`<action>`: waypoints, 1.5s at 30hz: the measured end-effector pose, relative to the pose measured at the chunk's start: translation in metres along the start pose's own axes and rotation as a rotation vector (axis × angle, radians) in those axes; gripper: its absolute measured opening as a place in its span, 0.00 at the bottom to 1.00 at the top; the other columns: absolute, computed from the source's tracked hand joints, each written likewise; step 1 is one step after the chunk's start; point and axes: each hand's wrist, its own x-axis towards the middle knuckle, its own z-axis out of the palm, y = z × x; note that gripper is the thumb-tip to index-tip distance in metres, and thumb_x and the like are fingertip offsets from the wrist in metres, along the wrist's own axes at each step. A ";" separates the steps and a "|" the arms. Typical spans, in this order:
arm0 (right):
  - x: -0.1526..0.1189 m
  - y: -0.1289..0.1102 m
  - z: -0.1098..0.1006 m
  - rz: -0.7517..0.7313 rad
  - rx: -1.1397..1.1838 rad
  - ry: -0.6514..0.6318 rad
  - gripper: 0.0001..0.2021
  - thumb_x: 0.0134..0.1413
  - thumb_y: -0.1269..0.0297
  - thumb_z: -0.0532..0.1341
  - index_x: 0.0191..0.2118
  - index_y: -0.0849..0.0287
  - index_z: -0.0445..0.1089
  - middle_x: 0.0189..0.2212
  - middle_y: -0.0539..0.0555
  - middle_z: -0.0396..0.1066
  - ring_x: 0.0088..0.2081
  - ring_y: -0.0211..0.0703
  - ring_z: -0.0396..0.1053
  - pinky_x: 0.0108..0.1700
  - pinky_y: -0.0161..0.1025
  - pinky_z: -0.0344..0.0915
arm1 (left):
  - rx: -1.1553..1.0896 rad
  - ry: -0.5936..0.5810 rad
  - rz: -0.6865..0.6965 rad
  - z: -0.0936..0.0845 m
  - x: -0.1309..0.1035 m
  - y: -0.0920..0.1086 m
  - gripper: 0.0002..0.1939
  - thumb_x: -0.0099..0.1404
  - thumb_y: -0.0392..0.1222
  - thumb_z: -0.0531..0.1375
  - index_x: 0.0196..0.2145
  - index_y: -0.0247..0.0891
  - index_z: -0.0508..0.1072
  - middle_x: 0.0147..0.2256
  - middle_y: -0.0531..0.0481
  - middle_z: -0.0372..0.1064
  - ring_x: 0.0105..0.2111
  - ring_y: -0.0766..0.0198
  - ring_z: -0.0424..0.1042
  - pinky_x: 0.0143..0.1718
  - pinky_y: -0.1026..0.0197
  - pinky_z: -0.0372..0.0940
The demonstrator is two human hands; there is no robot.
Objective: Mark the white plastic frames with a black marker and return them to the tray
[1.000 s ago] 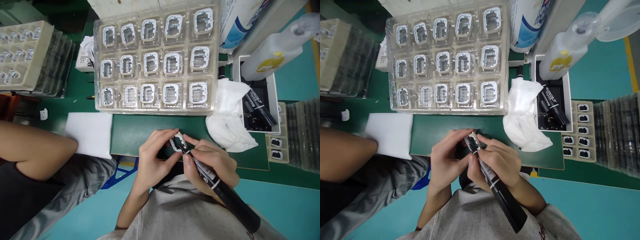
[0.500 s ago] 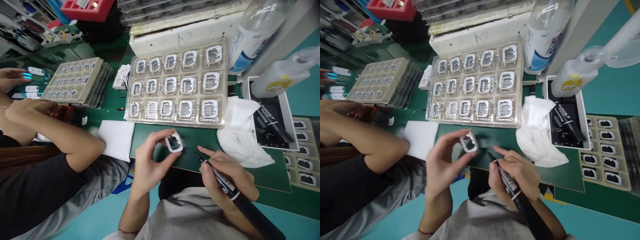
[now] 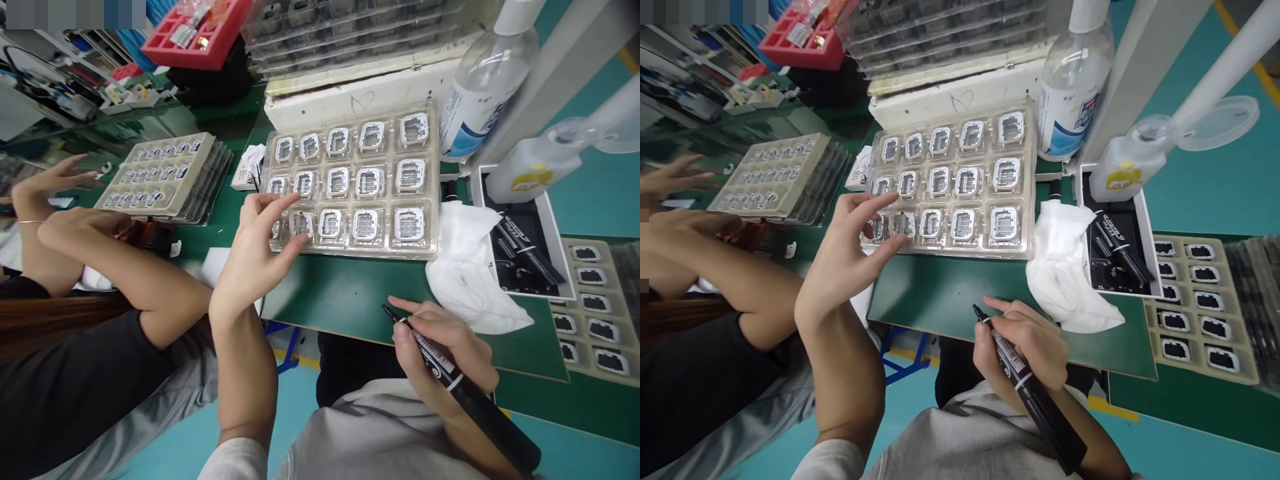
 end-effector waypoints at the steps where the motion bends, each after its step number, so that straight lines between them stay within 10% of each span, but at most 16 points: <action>1: 0.001 -0.001 0.000 0.014 -0.003 -0.005 0.13 0.64 0.86 0.72 0.46 0.61 0.77 0.29 0.46 0.71 0.27 0.40 0.73 0.47 0.53 0.93 | -0.004 0.029 0.012 0.001 -0.002 0.003 0.30 0.75 0.47 0.72 0.71 0.51 0.76 0.62 0.37 0.69 0.61 0.38 0.74 0.65 0.32 0.75; 11: 0.001 -0.003 -0.001 0.011 -0.015 -0.030 0.13 0.66 0.85 0.71 0.47 0.61 0.77 0.31 0.47 0.73 0.29 0.40 0.75 0.46 0.53 0.94 | 0.120 0.087 0.129 0.028 -0.016 0.041 0.13 0.81 0.46 0.67 0.60 0.45 0.83 0.54 0.39 0.72 0.57 0.42 0.72 0.61 0.40 0.71; 16: -0.001 -0.002 -0.001 0.022 -0.023 -0.009 0.14 0.67 0.85 0.71 0.49 0.58 0.77 0.31 0.45 0.72 0.28 0.40 0.73 0.46 0.54 0.93 | 0.084 0.437 0.035 0.022 -0.030 0.042 0.03 0.80 0.44 0.68 0.47 0.44 0.81 0.42 0.46 0.72 0.44 0.51 0.75 0.47 0.49 0.71; 21: 0.001 -0.003 -0.003 0.027 0.004 -0.087 0.14 0.66 0.85 0.70 0.48 0.59 0.76 0.29 0.44 0.70 0.27 0.39 0.73 0.48 0.54 0.93 | 0.123 0.284 0.046 0.022 -0.038 0.029 0.03 0.82 0.43 0.65 0.48 0.45 0.80 0.45 0.45 0.83 0.48 0.49 0.78 0.52 0.46 0.71; 25: 0.001 -0.003 -0.003 0.022 0.002 -0.051 0.15 0.65 0.85 0.71 0.48 0.59 0.76 0.30 0.45 0.71 0.27 0.40 0.74 0.47 0.54 0.93 | 0.199 0.385 0.058 0.032 -0.038 0.029 0.06 0.82 0.44 0.66 0.53 0.46 0.81 0.56 0.40 0.82 0.58 0.43 0.76 0.61 0.39 0.70; 33: 0.002 -0.004 -0.003 0.014 0.000 -0.054 0.15 0.63 0.87 0.71 0.47 0.61 0.76 0.30 0.45 0.71 0.27 0.40 0.74 0.46 0.54 0.93 | 0.220 0.376 0.025 0.044 -0.037 0.031 0.12 0.82 0.46 0.65 0.37 0.46 0.74 0.42 0.43 0.75 0.45 0.46 0.72 0.48 0.43 0.68; 45: 0.002 -0.003 -0.003 -0.008 -0.002 -0.075 0.15 0.65 0.87 0.71 0.48 0.61 0.75 0.31 0.46 0.71 0.28 0.39 0.73 0.46 0.54 0.93 | 0.118 0.213 0.080 0.056 -0.032 0.045 0.09 0.81 0.42 0.65 0.56 0.46 0.82 0.64 0.34 0.72 0.64 0.36 0.66 0.67 0.33 0.65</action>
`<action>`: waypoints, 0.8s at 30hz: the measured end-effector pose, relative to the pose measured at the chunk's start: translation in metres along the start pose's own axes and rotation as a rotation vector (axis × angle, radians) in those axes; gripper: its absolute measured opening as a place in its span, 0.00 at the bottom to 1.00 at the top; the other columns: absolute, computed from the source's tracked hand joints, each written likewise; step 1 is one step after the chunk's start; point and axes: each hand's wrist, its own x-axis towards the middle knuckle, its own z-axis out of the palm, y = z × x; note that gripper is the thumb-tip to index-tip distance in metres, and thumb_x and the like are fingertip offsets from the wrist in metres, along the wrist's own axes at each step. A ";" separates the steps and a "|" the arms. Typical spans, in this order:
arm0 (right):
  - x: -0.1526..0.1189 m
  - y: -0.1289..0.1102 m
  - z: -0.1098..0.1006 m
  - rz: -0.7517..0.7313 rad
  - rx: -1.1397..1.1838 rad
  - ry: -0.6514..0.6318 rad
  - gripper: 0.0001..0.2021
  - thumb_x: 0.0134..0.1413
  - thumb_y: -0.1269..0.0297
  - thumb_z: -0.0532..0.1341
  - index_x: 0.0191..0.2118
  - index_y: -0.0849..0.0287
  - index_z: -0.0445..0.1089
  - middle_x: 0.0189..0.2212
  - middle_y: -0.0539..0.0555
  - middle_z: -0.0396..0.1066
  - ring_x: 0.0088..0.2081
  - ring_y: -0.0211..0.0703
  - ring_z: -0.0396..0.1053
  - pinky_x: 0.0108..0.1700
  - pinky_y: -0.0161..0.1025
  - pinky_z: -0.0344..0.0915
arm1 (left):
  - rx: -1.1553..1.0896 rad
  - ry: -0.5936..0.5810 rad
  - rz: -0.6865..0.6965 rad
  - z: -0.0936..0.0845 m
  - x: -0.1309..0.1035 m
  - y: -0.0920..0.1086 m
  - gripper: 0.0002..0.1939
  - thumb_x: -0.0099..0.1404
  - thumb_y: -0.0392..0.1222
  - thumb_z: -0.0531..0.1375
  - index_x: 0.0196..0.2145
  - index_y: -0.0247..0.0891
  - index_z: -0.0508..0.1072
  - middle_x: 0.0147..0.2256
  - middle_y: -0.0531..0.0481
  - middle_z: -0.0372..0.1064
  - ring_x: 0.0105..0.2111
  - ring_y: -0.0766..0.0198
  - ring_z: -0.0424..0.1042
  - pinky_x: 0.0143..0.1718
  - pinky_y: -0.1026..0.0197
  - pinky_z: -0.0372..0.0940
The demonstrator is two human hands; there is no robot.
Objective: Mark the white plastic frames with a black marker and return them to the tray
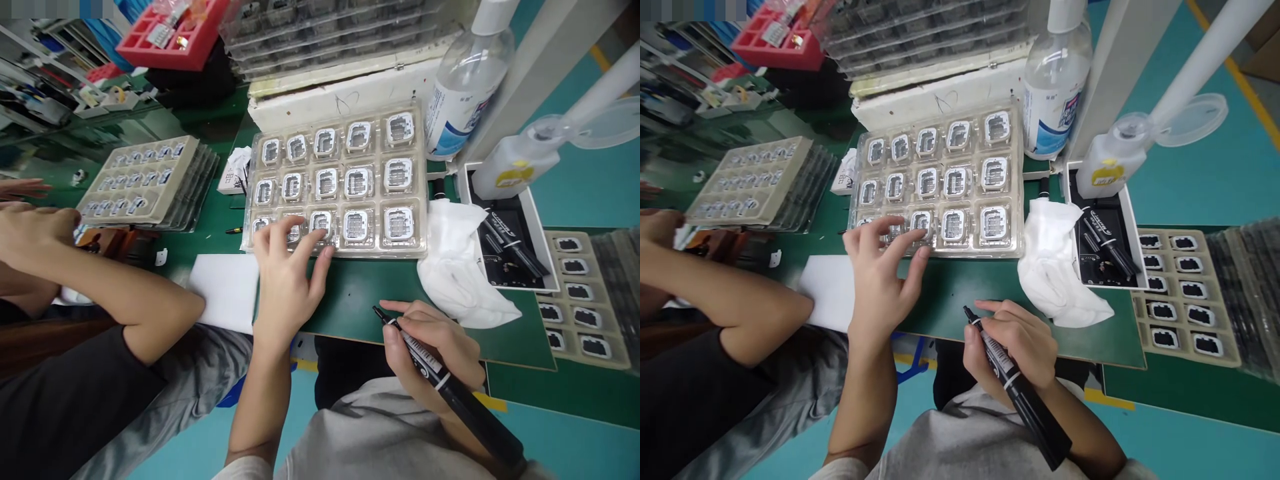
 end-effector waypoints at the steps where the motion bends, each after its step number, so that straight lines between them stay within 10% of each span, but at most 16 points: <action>1: 0.000 0.000 0.000 -0.001 -0.003 0.000 0.15 0.65 0.87 0.70 0.48 0.61 0.75 0.31 0.47 0.71 0.28 0.40 0.74 0.46 0.54 0.93 | 0.001 -0.020 0.014 0.001 0.001 0.001 0.09 0.81 0.41 0.65 0.55 0.45 0.82 0.65 0.34 0.72 0.64 0.36 0.66 0.68 0.32 0.64; 8: 0.000 0.000 -0.003 -0.001 0.001 -0.014 0.15 0.65 0.87 0.71 0.48 0.61 0.75 0.30 0.47 0.72 0.28 0.40 0.75 0.45 0.55 0.93 | -0.055 0.052 0.041 -0.001 0.003 0.001 0.02 0.80 0.41 0.67 0.48 0.46 0.79 0.68 0.35 0.72 0.70 0.36 0.69 0.67 0.33 0.69; 13: 0.001 -0.001 -0.001 -0.002 -0.003 0.014 0.15 0.64 0.87 0.70 0.48 0.60 0.76 0.30 0.46 0.72 0.27 0.40 0.74 0.45 0.53 0.93 | -0.331 0.232 -0.007 -0.003 -0.022 0.015 0.04 0.78 0.37 0.69 0.46 0.46 0.79 0.54 0.42 0.81 0.55 0.46 0.83 0.58 0.40 0.79; 24: 0.002 -0.001 -0.002 0.015 0.001 -0.012 0.15 0.65 0.85 0.70 0.49 0.59 0.76 0.31 0.47 0.74 0.27 0.41 0.73 0.47 0.55 0.93 | -0.822 -0.154 -0.455 0.011 -0.068 0.046 0.17 0.68 0.41 0.80 0.43 0.45 0.75 0.55 0.45 0.83 0.38 0.62 0.86 0.39 0.60 0.82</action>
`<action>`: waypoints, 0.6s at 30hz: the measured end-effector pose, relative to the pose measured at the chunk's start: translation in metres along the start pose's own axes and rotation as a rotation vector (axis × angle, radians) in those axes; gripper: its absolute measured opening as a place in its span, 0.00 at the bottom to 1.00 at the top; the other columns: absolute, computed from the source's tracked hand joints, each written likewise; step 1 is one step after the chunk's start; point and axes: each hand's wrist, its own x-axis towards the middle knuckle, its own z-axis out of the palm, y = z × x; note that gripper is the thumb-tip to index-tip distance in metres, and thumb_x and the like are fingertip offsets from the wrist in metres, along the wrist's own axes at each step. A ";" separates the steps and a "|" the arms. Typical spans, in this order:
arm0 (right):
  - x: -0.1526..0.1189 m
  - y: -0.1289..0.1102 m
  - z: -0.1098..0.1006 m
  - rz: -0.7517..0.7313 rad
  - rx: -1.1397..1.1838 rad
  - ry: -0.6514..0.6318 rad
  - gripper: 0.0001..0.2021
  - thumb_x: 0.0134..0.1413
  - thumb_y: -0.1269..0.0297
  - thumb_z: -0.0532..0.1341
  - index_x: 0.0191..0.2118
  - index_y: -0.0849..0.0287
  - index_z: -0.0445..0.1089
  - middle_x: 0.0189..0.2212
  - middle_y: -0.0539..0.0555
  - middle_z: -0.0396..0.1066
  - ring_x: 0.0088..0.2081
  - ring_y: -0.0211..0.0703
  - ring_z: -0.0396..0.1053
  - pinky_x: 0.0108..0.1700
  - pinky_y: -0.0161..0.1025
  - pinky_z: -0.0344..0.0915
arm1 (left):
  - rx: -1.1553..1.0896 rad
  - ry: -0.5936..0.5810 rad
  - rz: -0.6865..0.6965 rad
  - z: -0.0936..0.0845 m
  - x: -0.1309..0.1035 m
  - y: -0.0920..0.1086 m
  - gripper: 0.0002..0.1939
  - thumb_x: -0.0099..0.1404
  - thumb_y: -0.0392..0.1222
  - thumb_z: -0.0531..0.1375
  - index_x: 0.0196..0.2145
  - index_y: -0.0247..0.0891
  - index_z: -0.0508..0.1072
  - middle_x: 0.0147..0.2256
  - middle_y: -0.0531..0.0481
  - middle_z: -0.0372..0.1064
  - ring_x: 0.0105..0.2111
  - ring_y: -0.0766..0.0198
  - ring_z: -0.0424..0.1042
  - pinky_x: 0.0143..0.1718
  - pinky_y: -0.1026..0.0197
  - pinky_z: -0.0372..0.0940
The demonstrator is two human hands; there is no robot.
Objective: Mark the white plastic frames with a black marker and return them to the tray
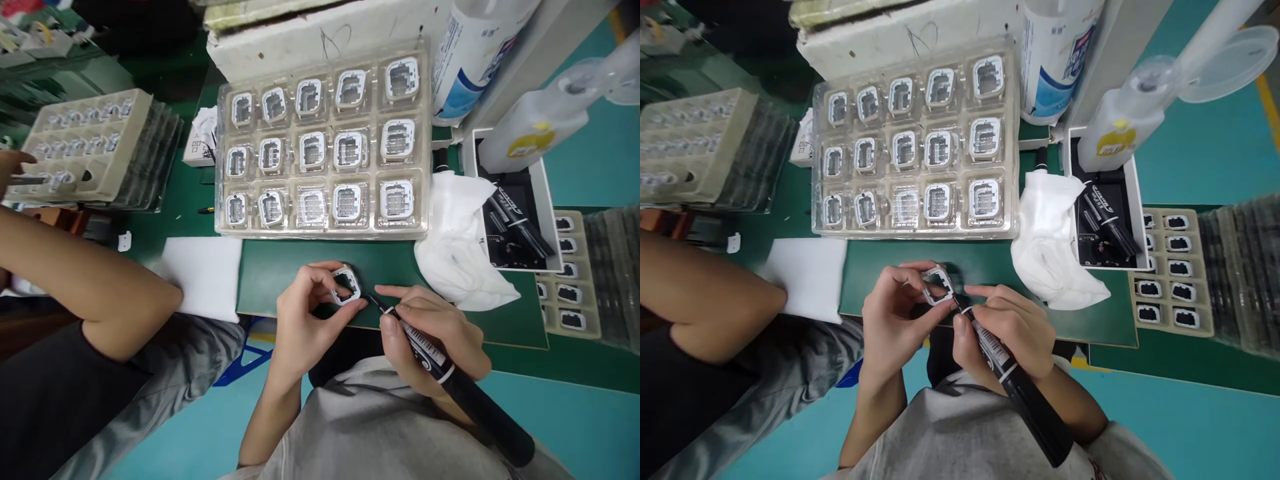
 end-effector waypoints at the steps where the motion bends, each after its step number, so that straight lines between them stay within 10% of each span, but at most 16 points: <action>1: 0.000 0.000 0.000 0.015 0.007 -0.004 0.15 0.65 0.85 0.70 0.49 0.59 0.76 0.32 0.47 0.74 0.27 0.41 0.74 0.48 0.56 0.93 | -0.036 -0.015 -0.029 0.001 0.000 0.000 0.19 0.68 0.41 0.80 0.47 0.46 0.75 0.54 0.46 0.83 0.37 0.63 0.86 0.40 0.60 0.83; 18: 0.003 -0.004 -0.002 0.126 0.037 -0.075 0.19 0.65 0.86 0.70 0.54 0.57 0.75 0.34 0.48 0.76 0.30 0.42 0.74 0.57 0.64 0.91 | -0.007 -0.077 -0.031 0.013 -0.003 0.003 0.24 0.69 0.37 0.78 0.58 0.52 0.81 0.53 0.47 0.85 0.47 0.53 0.89 0.46 0.55 0.86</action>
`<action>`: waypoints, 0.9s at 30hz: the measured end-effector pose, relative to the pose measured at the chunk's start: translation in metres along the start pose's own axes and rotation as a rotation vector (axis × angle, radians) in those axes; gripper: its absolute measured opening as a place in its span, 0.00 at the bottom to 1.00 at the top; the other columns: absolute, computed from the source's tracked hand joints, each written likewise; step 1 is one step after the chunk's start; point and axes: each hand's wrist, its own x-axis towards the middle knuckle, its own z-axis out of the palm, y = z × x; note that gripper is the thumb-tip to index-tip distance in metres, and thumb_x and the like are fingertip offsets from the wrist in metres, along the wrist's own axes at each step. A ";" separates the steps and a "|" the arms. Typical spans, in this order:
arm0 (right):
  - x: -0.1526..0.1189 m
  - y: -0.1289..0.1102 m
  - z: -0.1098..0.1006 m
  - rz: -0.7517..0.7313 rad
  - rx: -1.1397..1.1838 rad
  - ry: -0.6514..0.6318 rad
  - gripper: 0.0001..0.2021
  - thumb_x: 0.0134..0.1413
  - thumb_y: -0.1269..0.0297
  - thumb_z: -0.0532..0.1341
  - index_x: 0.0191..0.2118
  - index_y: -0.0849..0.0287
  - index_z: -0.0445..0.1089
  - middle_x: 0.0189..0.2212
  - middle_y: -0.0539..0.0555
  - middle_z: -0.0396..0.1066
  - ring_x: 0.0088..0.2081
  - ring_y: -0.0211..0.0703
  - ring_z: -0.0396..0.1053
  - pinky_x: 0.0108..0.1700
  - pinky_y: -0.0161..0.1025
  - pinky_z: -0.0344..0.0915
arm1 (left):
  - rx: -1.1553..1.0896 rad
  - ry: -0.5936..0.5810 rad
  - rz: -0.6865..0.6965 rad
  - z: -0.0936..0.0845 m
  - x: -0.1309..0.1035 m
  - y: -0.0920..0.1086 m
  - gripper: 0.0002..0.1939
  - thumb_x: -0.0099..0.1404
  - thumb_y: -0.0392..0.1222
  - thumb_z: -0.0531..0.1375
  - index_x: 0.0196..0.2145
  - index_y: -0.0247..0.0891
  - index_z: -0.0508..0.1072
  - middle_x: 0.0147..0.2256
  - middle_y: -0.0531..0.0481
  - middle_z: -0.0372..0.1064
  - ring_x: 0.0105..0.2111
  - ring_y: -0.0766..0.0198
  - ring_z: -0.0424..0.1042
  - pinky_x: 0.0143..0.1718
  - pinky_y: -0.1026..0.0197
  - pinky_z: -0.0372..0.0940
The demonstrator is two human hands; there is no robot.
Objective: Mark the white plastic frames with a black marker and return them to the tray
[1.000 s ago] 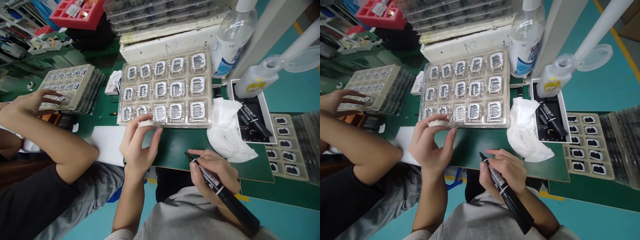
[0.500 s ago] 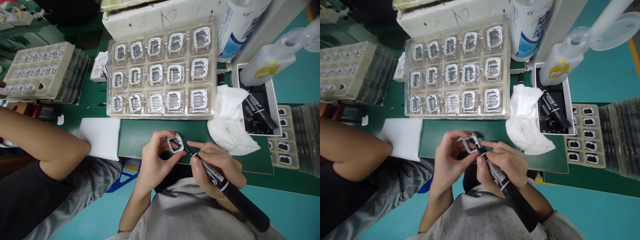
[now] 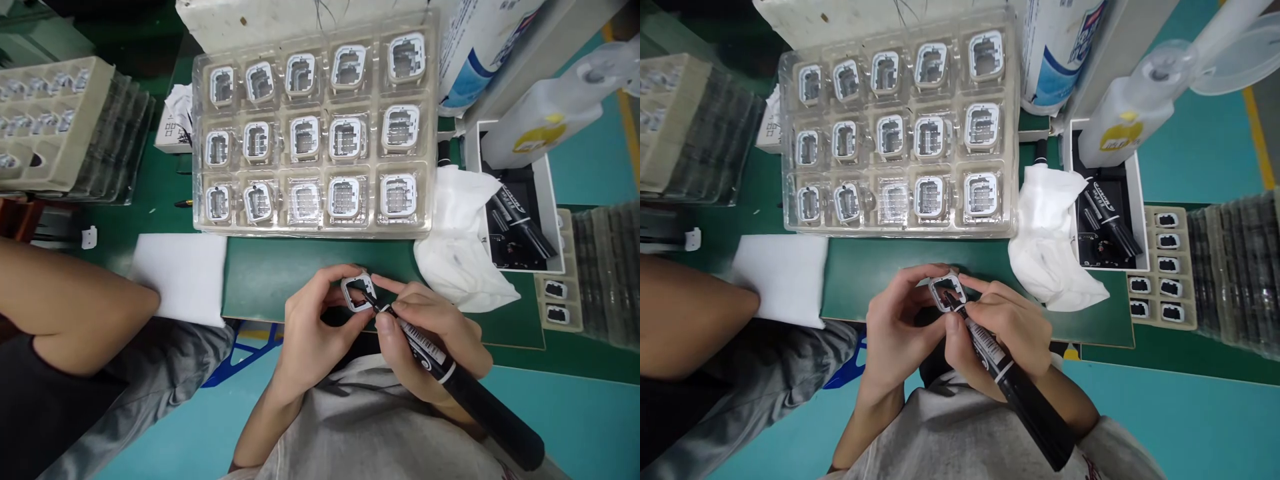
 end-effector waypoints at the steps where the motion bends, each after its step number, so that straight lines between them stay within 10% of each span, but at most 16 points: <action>1: 0.001 0.000 0.000 0.003 0.003 -0.013 0.19 0.65 0.87 0.69 0.53 0.56 0.75 0.34 0.47 0.76 0.31 0.42 0.74 0.58 0.64 0.91 | 0.004 -0.001 0.025 0.000 0.001 0.000 0.23 0.69 0.37 0.78 0.58 0.51 0.82 0.55 0.46 0.84 0.49 0.52 0.88 0.46 0.55 0.86; 27: 0.004 0.000 -0.003 -0.073 0.005 -0.032 0.21 0.61 0.88 0.68 0.54 0.60 0.74 0.33 0.50 0.79 0.30 0.43 0.77 0.57 0.63 0.92 | -0.532 -0.137 -0.168 -0.012 0.016 0.008 0.28 0.72 0.30 0.76 0.66 0.46 0.82 0.49 0.47 0.90 0.50 0.57 0.91 0.53 0.62 0.85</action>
